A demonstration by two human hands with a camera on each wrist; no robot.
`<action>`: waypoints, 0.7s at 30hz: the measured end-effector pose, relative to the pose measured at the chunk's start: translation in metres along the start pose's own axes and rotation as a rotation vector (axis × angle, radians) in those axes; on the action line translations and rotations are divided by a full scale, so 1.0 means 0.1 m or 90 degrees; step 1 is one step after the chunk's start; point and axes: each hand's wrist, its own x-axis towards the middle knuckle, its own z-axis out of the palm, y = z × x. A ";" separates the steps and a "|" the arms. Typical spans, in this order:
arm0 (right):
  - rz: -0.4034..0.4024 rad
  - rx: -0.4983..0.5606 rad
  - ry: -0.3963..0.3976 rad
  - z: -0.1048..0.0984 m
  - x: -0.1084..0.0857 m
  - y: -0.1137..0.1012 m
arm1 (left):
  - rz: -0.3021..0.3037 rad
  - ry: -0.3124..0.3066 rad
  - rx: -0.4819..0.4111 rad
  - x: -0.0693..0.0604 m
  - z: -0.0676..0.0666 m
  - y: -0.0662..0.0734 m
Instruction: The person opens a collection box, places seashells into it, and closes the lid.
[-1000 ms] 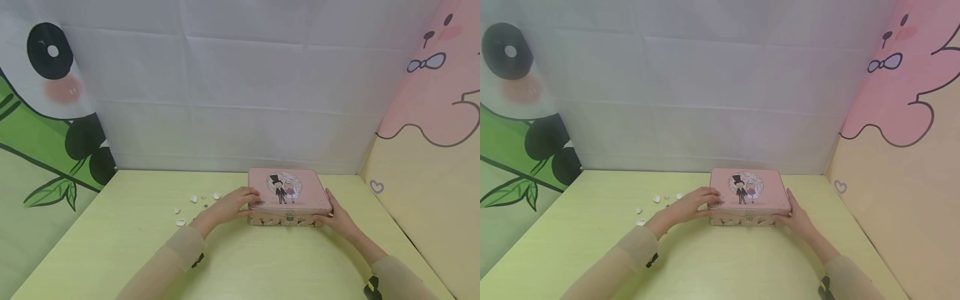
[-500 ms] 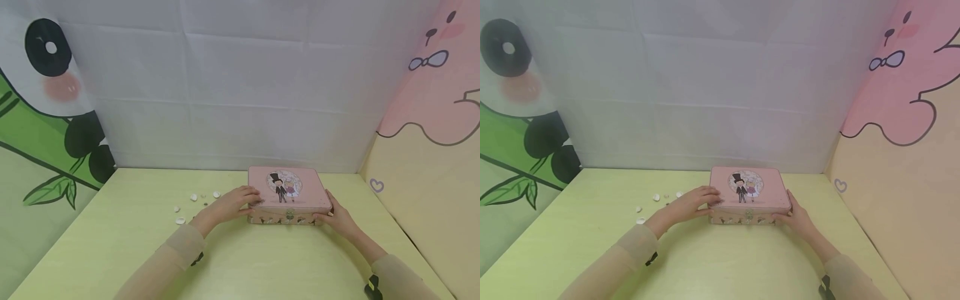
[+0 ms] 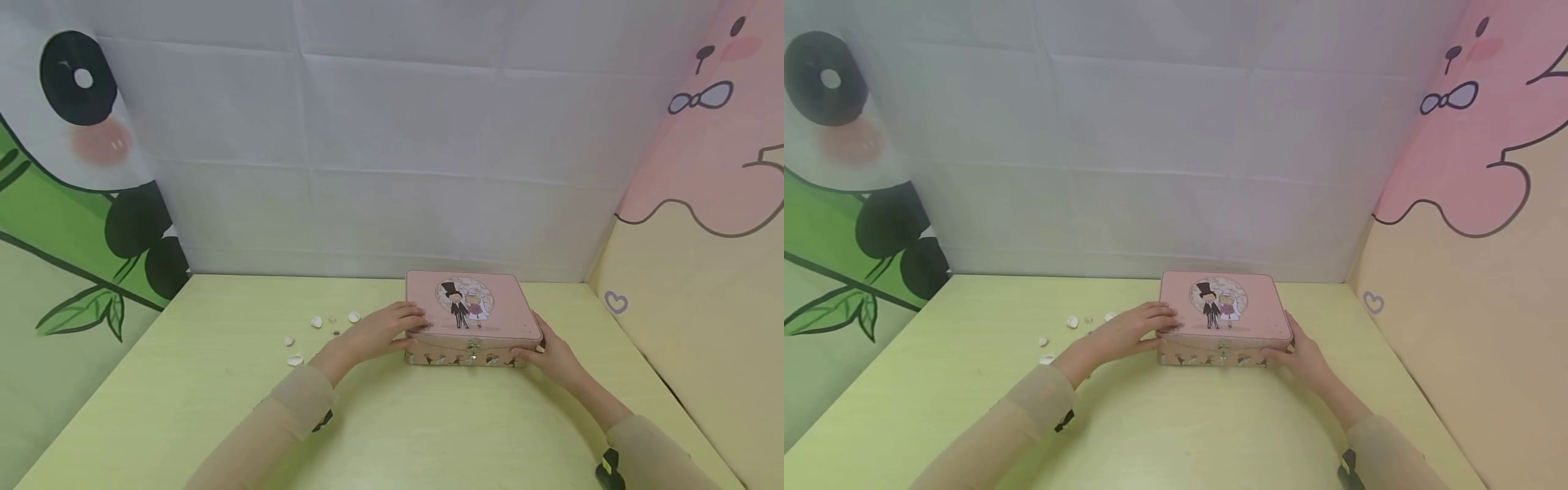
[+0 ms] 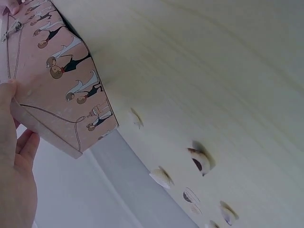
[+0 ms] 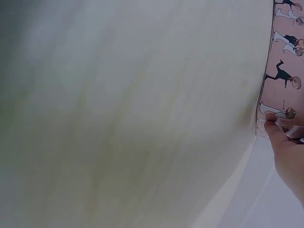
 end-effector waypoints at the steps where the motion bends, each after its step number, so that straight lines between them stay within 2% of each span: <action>1: 0.000 0.000 0.001 0.00 0.00 0.00 | 0.001 0.000 0.000 0.00 0.00 0.00; 21: -0.021 -0.004 0.013 0.04 0.02 0.05 | 0.035 0.018 0.034 0.02 0.03 -0.05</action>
